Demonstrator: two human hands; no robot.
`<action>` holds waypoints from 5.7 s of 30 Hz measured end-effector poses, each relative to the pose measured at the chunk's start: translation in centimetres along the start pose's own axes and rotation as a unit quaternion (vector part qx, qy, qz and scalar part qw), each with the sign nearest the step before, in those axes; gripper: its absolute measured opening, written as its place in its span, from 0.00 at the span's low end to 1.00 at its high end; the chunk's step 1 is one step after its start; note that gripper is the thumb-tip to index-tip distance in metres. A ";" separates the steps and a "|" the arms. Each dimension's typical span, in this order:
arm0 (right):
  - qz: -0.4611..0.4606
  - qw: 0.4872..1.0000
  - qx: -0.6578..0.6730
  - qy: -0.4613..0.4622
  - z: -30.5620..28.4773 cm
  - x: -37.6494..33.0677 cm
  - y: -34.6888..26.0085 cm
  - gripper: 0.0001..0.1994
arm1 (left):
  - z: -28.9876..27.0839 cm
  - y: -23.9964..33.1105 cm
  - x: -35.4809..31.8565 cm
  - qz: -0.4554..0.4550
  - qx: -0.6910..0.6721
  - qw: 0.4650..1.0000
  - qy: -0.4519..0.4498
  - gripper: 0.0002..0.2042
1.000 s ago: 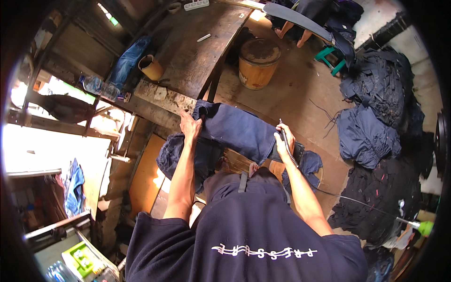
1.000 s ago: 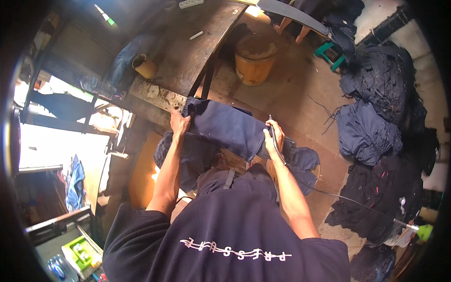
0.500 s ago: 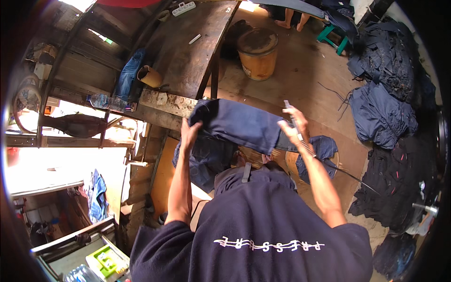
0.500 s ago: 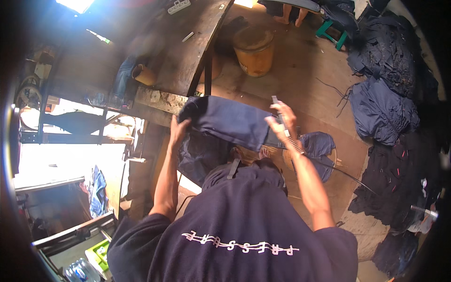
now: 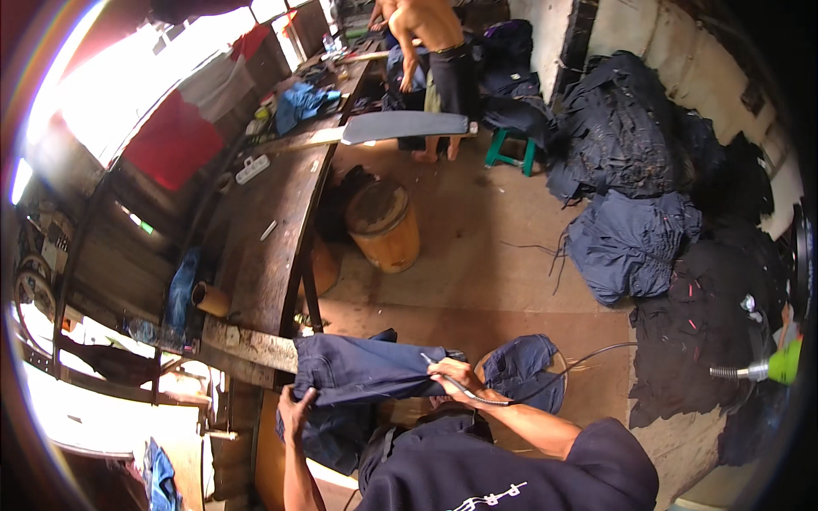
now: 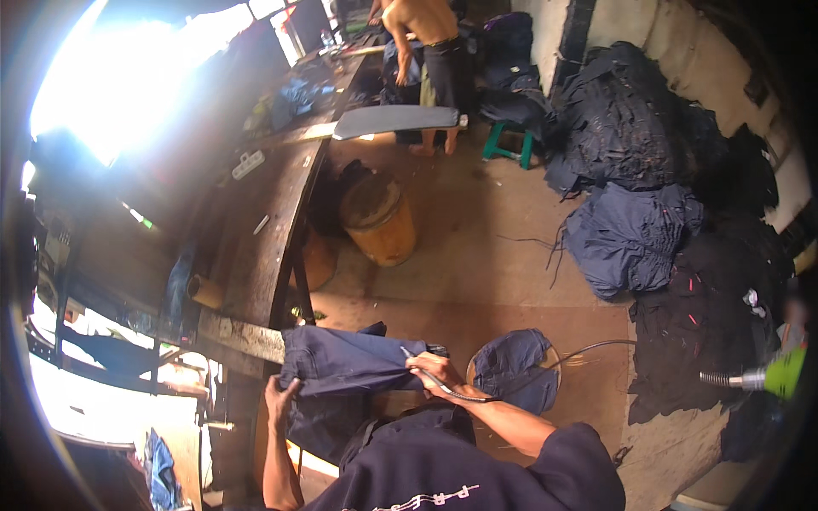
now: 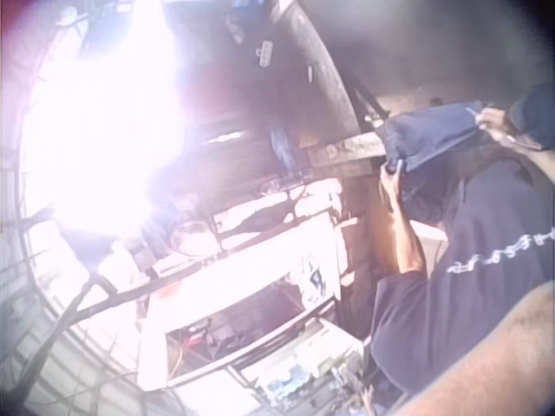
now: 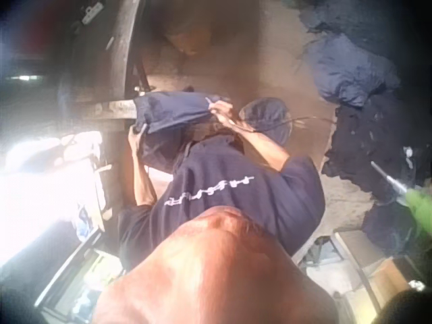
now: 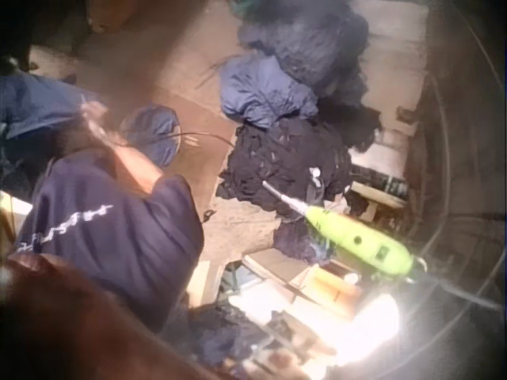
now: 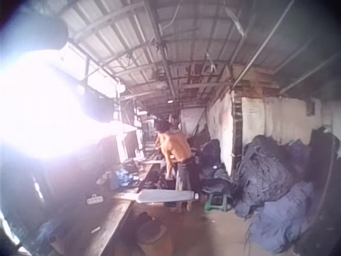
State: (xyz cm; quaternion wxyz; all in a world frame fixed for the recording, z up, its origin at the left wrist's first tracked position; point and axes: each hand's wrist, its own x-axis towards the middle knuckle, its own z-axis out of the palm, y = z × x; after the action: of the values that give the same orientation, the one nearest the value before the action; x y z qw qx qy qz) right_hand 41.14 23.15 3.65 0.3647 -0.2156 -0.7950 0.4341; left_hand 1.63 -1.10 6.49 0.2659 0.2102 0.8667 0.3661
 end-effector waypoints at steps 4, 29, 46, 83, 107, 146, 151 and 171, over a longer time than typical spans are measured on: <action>0.034 0.997 -0.063 0.029 -5.7 -0.9 -0.1 0.09 | 7.1 3.9 0.1 0.197 -0.006 0.973 0.124 0.26; 0.178 0.976 -0.124 0.016 10.8 7.7 4.1 0.21 | 5.1 -1.4 7.8 0.289 0.259 0.922 0.009 0.34; 0.044 0.993 0.052 -0.100 18.1 11.3 3.3 0.17 | 4.9 -1.1 4.4 0.245 0.281 0.920 -0.120 0.26; -0.124 0.971 -0.007 -0.205 20.4 11.3 2.6 0.12 | 4.7 -3.0 7.7 0.261 0.162 0.946 -0.103 0.49; -0.091 0.972 -0.007 -0.217 17.6 13.4 4.1 0.15 | 5.3 -1.1 7.1 0.188 0.151 0.967 -0.088 0.45; -0.053 0.979 -0.033 -0.195 17.0 12.9 4.8 0.15 | 5.2 -0.5 7.2 0.175 0.163 0.966 -0.102 0.41; -0.037 0.989 0.005 -0.146 16.6 13.8 5.7 0.14 | 5.7 -1.2 8.0 0.208 0.139 0.967 -0.056 0.48; -0.058 0.985 -0.065 -0.152 16.6 14.0 5.7 0.13 | 5.9 -1.6 8.0 0.243 0.146 0.958 -0.040 0.49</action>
State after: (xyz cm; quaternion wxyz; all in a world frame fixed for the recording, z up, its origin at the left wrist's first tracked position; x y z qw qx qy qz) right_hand 19.59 26.54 -1.57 0.2496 -0.1240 -0.8787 0.3876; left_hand -1.18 5.44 -0.66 0.1697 0.4657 0.8219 0.2807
